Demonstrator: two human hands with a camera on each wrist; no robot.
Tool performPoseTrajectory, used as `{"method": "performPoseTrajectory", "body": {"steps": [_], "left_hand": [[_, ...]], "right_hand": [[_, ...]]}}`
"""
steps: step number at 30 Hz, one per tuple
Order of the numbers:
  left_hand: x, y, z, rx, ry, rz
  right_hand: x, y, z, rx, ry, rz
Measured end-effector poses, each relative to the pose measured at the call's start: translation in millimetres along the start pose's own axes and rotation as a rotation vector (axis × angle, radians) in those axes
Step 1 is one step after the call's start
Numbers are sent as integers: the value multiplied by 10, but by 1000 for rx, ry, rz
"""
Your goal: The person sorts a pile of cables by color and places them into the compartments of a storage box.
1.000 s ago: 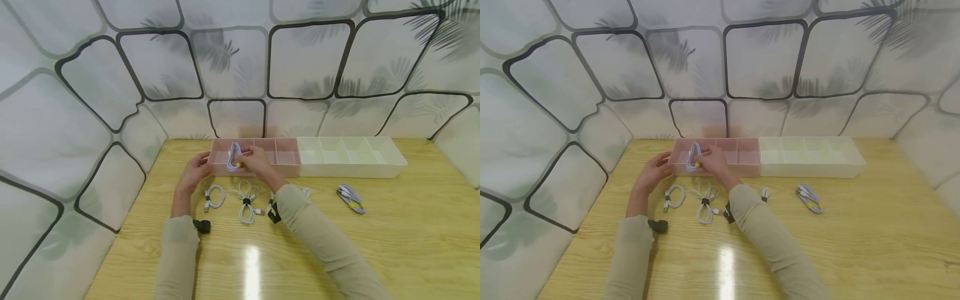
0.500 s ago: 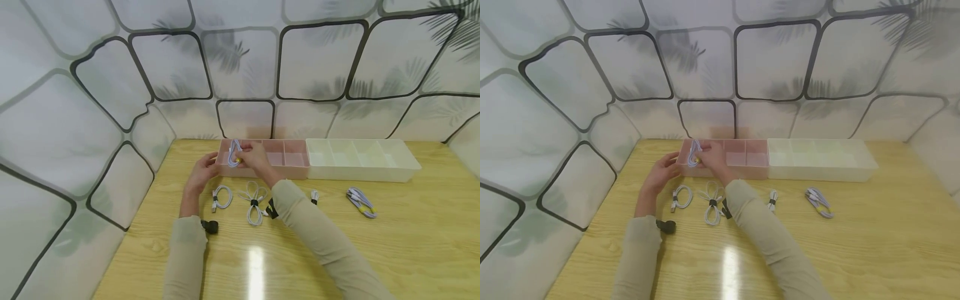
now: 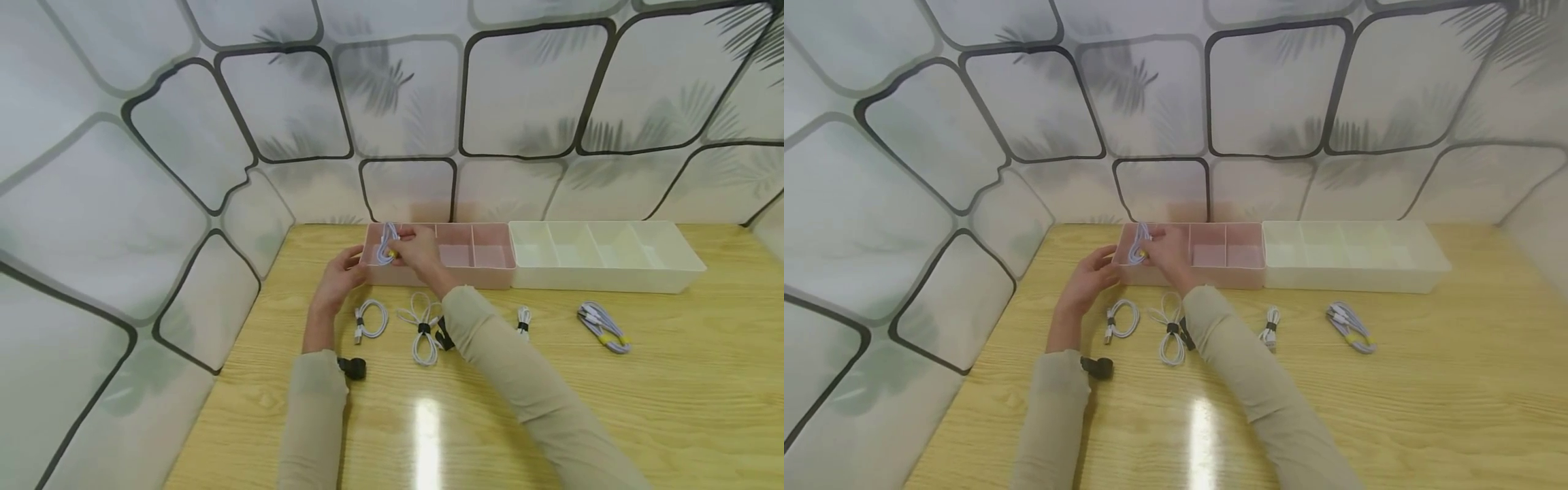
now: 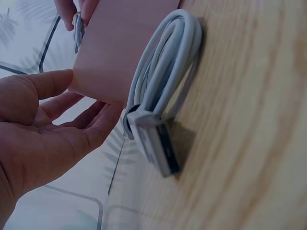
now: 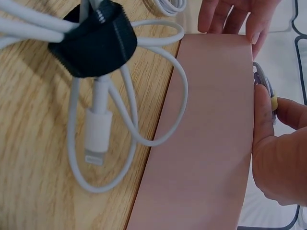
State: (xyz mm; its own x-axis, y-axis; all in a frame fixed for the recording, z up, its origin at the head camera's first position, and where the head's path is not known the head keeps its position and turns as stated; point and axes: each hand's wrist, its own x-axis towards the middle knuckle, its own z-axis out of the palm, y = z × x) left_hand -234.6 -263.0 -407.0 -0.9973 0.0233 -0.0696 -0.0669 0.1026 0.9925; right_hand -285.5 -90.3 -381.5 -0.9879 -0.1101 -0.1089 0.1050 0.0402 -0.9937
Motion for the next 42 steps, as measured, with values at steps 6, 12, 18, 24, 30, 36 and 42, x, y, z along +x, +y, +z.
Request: {"method": "performPoseTrajectory", "body": {"steps": [6, 12, 18, 24, 30, 36, 42], "left_hand": [[58, -92, 14, 21, 15, 6], [53, -92, 27, 21, 14, 5], [57, -94, 29, 16, 12, 11], [56, -106, 16, 16, 6, 14], [62, -105, -8, 28, 14, 18], [67, -111, -11, 20, 16, 9], [69, -118, -10, 12, 10, 4]], "right_hand": [[3, 2, -21, -10, 44, 3], [27, 20, -45, -48, 74, 9], [28, 20, -40, -69, 86, 11], [17, 26, -20, -57, 80, -2], [0, 8, -2, -50, 70, -13], [-15, -3, -15, -47, 60, -9], [-38, -18, -40, -36, 38, -13]]}}
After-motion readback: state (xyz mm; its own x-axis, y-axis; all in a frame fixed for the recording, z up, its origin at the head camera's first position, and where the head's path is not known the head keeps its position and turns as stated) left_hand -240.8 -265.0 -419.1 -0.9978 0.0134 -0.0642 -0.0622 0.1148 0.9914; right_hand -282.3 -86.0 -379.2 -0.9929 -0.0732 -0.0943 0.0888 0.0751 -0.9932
